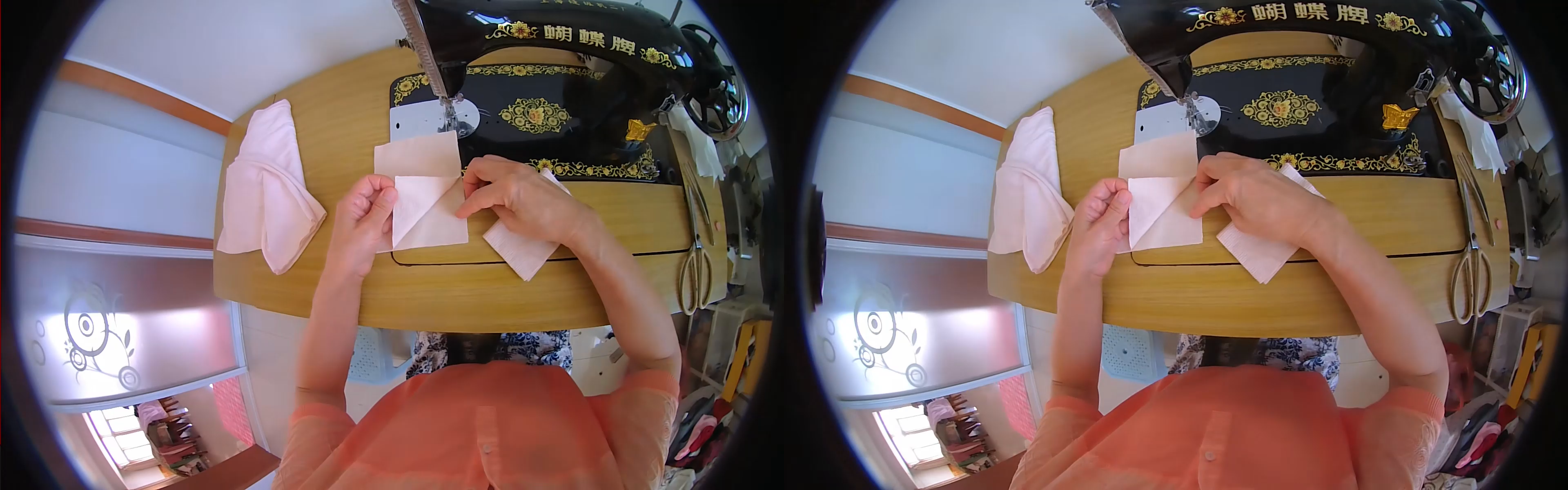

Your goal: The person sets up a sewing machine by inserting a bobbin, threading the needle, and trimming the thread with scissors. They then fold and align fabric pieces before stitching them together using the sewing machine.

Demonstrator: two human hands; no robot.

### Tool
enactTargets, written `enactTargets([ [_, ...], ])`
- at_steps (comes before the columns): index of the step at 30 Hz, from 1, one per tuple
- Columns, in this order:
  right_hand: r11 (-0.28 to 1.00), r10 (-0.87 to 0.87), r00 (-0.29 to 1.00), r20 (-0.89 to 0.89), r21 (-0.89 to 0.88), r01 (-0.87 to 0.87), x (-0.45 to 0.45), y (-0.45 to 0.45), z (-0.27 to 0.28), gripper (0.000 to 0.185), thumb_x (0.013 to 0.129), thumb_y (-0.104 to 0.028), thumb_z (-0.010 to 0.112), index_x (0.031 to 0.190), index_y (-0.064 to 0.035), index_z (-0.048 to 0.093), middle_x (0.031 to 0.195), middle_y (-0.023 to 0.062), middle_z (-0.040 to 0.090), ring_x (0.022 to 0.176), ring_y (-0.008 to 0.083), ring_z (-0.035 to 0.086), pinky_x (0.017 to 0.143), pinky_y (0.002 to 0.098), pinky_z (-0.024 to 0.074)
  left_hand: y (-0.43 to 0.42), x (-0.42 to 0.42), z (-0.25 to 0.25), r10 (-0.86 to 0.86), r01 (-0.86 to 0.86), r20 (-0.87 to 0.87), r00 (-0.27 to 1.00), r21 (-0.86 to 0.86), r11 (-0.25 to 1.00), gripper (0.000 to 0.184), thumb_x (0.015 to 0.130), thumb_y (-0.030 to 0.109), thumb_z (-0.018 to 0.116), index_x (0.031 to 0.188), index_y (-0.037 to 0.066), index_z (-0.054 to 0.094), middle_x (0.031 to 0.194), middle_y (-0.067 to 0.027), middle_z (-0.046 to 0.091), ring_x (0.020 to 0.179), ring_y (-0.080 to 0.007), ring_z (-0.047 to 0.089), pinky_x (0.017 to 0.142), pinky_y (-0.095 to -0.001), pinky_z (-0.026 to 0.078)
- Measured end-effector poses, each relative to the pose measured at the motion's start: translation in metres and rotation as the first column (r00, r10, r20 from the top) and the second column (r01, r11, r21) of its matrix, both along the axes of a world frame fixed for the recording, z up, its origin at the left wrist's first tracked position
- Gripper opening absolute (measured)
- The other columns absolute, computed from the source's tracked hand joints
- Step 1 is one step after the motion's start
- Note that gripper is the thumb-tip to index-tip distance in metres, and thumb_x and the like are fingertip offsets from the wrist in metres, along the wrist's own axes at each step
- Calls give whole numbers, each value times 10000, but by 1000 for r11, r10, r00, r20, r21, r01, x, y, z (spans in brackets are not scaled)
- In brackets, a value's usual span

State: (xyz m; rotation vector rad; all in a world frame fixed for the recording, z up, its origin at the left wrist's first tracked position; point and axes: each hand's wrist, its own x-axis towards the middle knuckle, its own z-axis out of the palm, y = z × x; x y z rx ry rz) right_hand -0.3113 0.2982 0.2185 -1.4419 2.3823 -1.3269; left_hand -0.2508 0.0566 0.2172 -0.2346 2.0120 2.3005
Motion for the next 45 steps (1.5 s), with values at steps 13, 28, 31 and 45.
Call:
enactTargets([
  [13, 998, 5, 998, 61, 62, -9, 0, 2, 4, 336, 665, 121, 554, 865, -91, 722, 964, 88, 585, 977, 291, 569, 854, 359, 467, 3, 1, 4, 41, -40, 43, 998, -30, 999, 113, 963, 138, 534, 1005, 34, 551, 770, 54, 523, 608, -10, 414, 536, -171, 354],
  [28, 999, 5, 996, 94, 43, -9, -1, 1, 4, 339, 657, 137, 557, 848, -90, 720, 930, 74, 580, 942, 284, 571, 817, 352, 469, 3, 2, 3, 4, -3, 1, 1000, -83, 997, 105, 962, 158, 541, 960, 54, 562, 733, 52, 539, 600, -11, 432, 526, -173, 339],
  [31, 1000, 3, 997, 79, 11, -4, 0, 1, 3, 339, 654, 143, 562, 839, -91, 722, 904, 67, 576, 907, 268, 573, 791, 341, 476, 4, 6, 4, -25, 25, -4, 1000, -110, 994, 96, 962, 150, 541, 972, 56, 558, 758, 47, 553, 624, -10, 459, 546, -174, 362],
  [45, 1000, 9, 999, 45, -7, -9, 0, 1, 4, 346, 625, 156, 569, 841, -73, 716, 868, 60, 572, 862, 247, 573, 756, 327, 484, 7, 6, 7, 20, -18, 23, 1000, -77, 997, 145, 977, 188, 525, 998, 45, 544, 753, 43, 559, 608, -6, 474, 521, -175, 376],
])
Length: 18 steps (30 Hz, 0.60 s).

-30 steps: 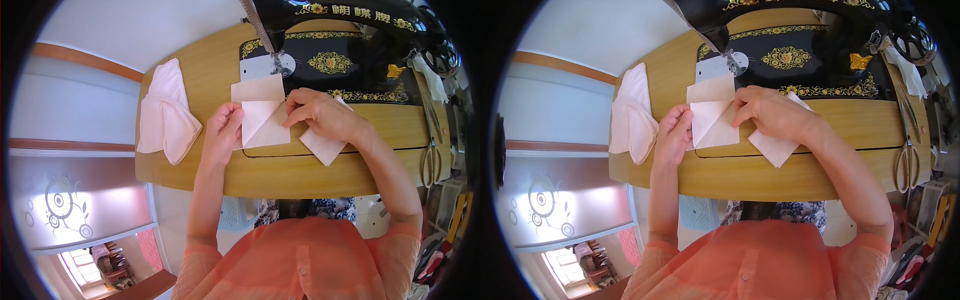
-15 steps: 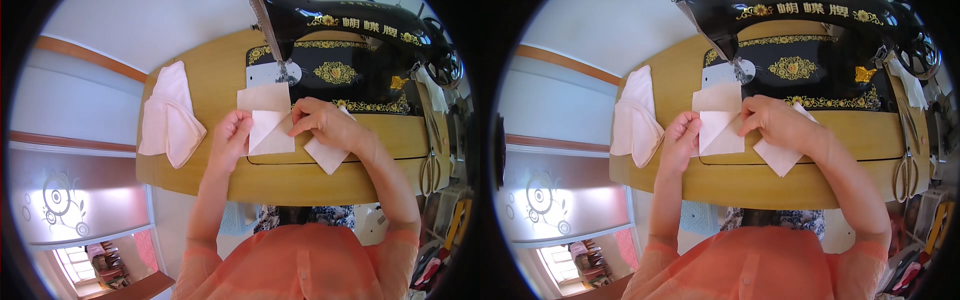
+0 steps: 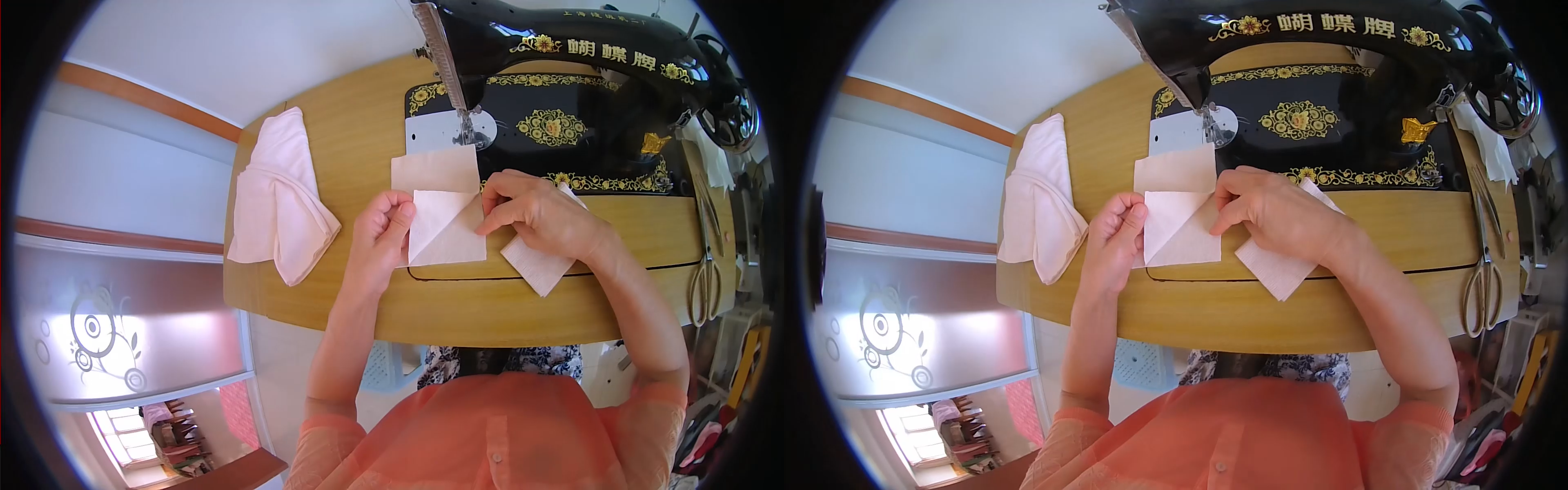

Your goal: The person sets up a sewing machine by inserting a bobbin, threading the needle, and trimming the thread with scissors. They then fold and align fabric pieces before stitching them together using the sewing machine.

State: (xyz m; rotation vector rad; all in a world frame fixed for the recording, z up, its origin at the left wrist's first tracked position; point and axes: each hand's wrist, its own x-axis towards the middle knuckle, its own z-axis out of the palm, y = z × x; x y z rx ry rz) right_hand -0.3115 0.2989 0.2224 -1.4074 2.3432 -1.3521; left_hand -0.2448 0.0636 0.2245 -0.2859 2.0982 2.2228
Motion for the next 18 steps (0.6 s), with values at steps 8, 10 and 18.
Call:
enactTargets([
  [8, 1000, 0, 1000, -17, 9, 0, 0, 1, -1, 321, 635, 139, 571, 837, -70, 706, 888, 70, 572, 889, 264, 572, 773, 342, 478, -3, -1, -2, -24, 24, -2, 1000, 2, 1000, 137, 980, 188, 517, 996, 55, 542, 754, 49, 559, 587, 4, 464, 496, -166, 364],
  [10, 1000, 10, 1000, -13, 29, -10, -1, 1, -1, 298, 680, 125, 568, 862, -71, 700, 940, 87, 575, 932, 284, 569, 811, 360, 471, -3, -1, -1, -40, 40, -3, 999, -19, 999, 126, 979, 180, 518, 990, 57, 544, 759, 49, 561, 589, 4, 461, 501, -167, 363],
  [18, 979, -167, 986, -29, -125, 162, -3, -31, -5, 100, 852, -83, 628, 934, -27, 635, 1094, 93, 534, 1030, 256, 498, 840, 327, 437, 3, -3, -4, -110, 81, -137, 984, -200, 976, 61, 949, 84, 551, 963, 29, 573, 763, 41, 564, 671, -10, 469, 587, -177, 373],
])
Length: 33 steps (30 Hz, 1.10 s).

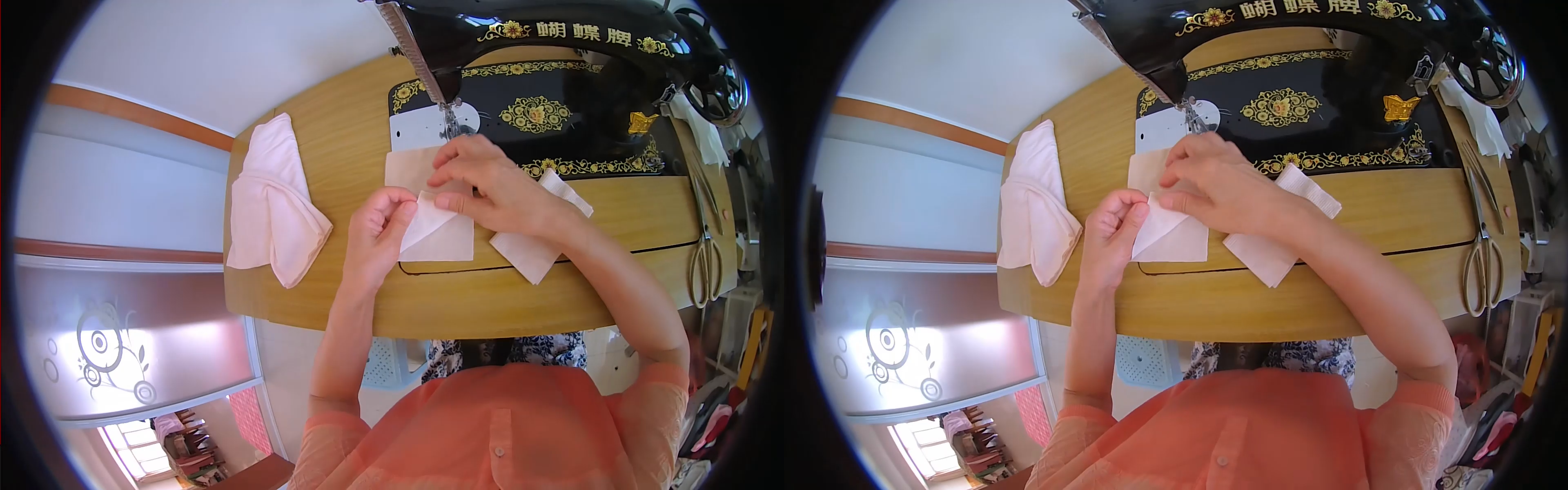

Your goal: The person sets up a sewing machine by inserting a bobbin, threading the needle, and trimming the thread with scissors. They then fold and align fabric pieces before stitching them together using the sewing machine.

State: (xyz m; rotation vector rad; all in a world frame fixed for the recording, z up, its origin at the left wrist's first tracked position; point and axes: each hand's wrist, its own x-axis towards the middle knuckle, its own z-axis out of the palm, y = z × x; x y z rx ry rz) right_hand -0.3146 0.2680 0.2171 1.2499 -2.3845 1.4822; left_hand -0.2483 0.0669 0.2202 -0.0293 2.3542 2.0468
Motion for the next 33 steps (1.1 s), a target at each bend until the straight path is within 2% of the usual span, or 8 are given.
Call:
enactTargets([
  [4, 988, 38, 999, 25, 146, -42, 3, -2, 1, 117, 866, -127, 630, 871, -11, 609, 1084, 80, 542, 1042, 251, 482, 883, 333, 404, 6, 1, 3, 2, -4, -29, 1000, -77, 997, 66, 938, 69, 560, 939, 6, 581, 760, 32, 571, 685, -16, 482, 600, -178, 384],
  [7, 996, -13, 977, 213, 94, -7, 5, -3, 3, 138, 874, -129, 622, 834, -2, 586, 1062, 71, 553, 1031, 250, 487, 874, 335, 407, 5, 0, 1, -1, -1, -21, 1000, -94, 996, 67, 933, 62, 564, 922, -2, 583, 751, 31, 569, 686, -21, 480, 605, -179, 387],
  [25, 997, 25, 991, 129, 72, -35, 1, 0, -3, 131, 866, -125, 626, 836, -2, 590, 1034, 69, 566, 1002, 248, 498, 864, 344, 407, 6, 0, 1, 9, -9, 1, 1000, -111, 994, 59, 926, 48, 568, 912, -7, 581, 736, 26, 561, 673, -23, 471, 595, -182, 382],
  [28, 991, 70, 980, 184, 96, -89, 2, 5, 4, 132, 879, -127, 614, 860, 2, 599, 1011, 73, 575, 976, 241, 509, 839, 337, 422, 4, 3, 4, -20, 18, -14, 1000, -139, 990, 62, 932, 57, 563, 929, 0, 585, 762, 15, 586, 691, -30, 502, 611, -182, 401],
  [30, 997, 67, 986, 151, -45, -61, -3, 6, -4, 126, 896, -121, 594, 883, 4, 602, 986, 76, 576, 920, 217, 521, 799, 313, 432, 0, 7, 8, -60, 52, -33, 998, -190, 980, 69, 941, 64, 552, 962, 9, 587, 801, 0, 615, 722, -39, 546, 637, -180, 433],
  [31, 992, 63, 989, 133, -115, -48, -5, 8, -7, 125, 904, -117, 584, 895, 6, 604, 973, 77, 577, 892, 206, 527, 779, 300, 437, 1, 10, 11, -20, 15, -44, 999, -99, 995, 78, 943, 65, 547, 974, 5, 585, 821, -20, 629, 739, -60, 570, 660, -195, 456],
  [33, 986, -55, 966, 253, -140, 92, -6, 11, -3, 115, 916, -102, 564, 910, 6, 604, 934, 79, 576, 830, 179, 529, 747, 274, 433, 5, 13, 20, 64, -59, -49, 997, 88, 994, 97, 948, 68, 537, 998, -3, 581, 862, -59, 655, 774, -102, 617, 706, -224, 502],
])
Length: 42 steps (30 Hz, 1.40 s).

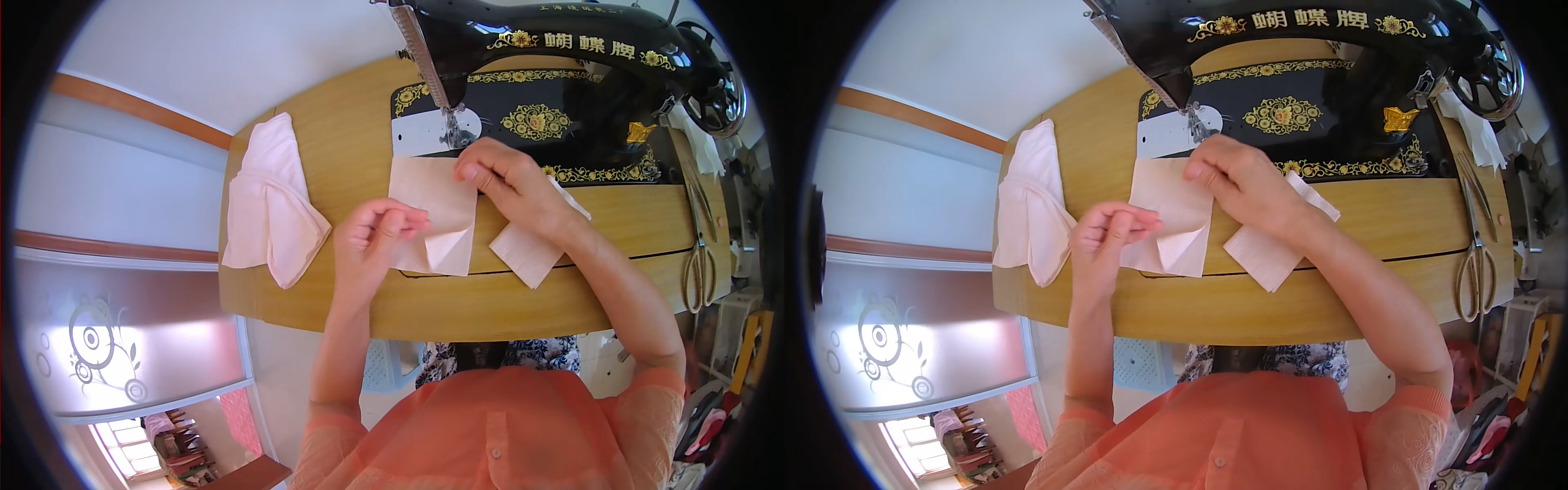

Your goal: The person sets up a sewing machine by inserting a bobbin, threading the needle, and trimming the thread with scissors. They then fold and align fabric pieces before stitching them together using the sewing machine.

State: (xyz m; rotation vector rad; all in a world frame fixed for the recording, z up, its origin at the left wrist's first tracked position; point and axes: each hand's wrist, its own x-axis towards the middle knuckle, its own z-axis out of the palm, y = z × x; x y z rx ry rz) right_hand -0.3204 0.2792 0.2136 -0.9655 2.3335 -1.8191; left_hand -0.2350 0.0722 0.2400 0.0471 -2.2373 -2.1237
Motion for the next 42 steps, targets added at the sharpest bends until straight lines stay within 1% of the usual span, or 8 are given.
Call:
enactTargets([
  [6, 971, -220, 975, 32, 101, 216, -4, 12, 8, 74, 914, -47, 544, 923, -3, 602, 862, 63, 573, 745, 147, 526, 673, 256, 422, -10, -5, -13, 155, -190, -249, 956, -121, 974, 118, 944, 15, 514, 1042, -17, 570, 993, -96, 651, 920, -134, 617, 854, -261, 487],
  [9, 961, -241, 970, -45, 127, 244, -6, 15, 5, 58, 899, -27, 553, 922, -1, 600, 858, 66, 574, 733, 163, 529, 658, 269, 422, -10, -5, -15, 168, -221, -262, 950, -189, 957, 149, 935, -25, 502, 1060, -12, 582, 1010, -62, 639, 939, -78, 576, 805, -191, 442],
  [12, 960, -240, 967, -83, 126, 250, -7, 16, 5, 50, 885, -12, 561, 917, 6, 596, 864, 78, 578, 731, 187, 538, 654, 278, 427, -10, -5, -15, 170, -224, -253, 952, -202, 953, 162, 939, -37, 477, 1068, -23, 573, 1057, -86, 630, 1004, -117, 576, 906, -235, 426],
  [18, 958, -236, 961, -145, 131, 255, -8, 17, 3, 49, 875, 4, 560, 910, 16, 592, 883, 98, 595, 778, 231, 581, 690, 300, 455, -14, -6, -20, 91, -232, -351, 932, -384, 894, 149, 928, -52, 486, 1028, -12, 589, 1056, -68, 615, 988, -117, 569, 879, -228, 433],
  [24, 955, -231, 963, -139, 160, 252, -5, 17, 6, 50, 870, 8, 561, 907, 25, 590, 894, 108, 602, 804, 254, 601, 711, 313, 469, -14, -6, -21, 72, -203, -324, 943, -394, 896, 130, 914, -58, 514, 991, -1, 603, 1040, -65, 609, 983, -118, 562, 855, -231, 446],
  [28, 958, -220, 968, -118, 164, 237, -5, 16, 9, 75, 880, -24, 552, 883, 25, 609, 909, 138, 600, 823, 314, 599, 723, 360, 475, -9, -7, -20, 121, -252, -357, 926, -348, 903, 102, 863, -57, 555, 918, 0, 620, 971, -101, 652, 901, -188, 622, 799, -266, 472],
  [33, 959, -207, 967, -147, 167, 230, -6, 17, 6, 51, 868, 0, 559, 893, 24, 597, 906, 123, 600, 810, 285, 599, 721, 336, 472, -9, -8, -21, 96, -244, -372, 923, -374, 894, 100, 855, -56, 567, 914, 2, 623, 979, -99, 650, 907, -197, 623, 797, -274, 480],
  [42, 955, -201, 928, -313, 149, 258, -4, 16, 2, 90, 827, 52, 583, 906, 11, 597, 921, 130, 580, 833, 310, 596, 709, 355, 480, 12, -9, -5, -355, -3, -353, 866, -713, 701, 171, 794, -78, 602, 955, -36, 643, 1092, -118, 605, 993, -275, 588, 834, -322, 491],
])
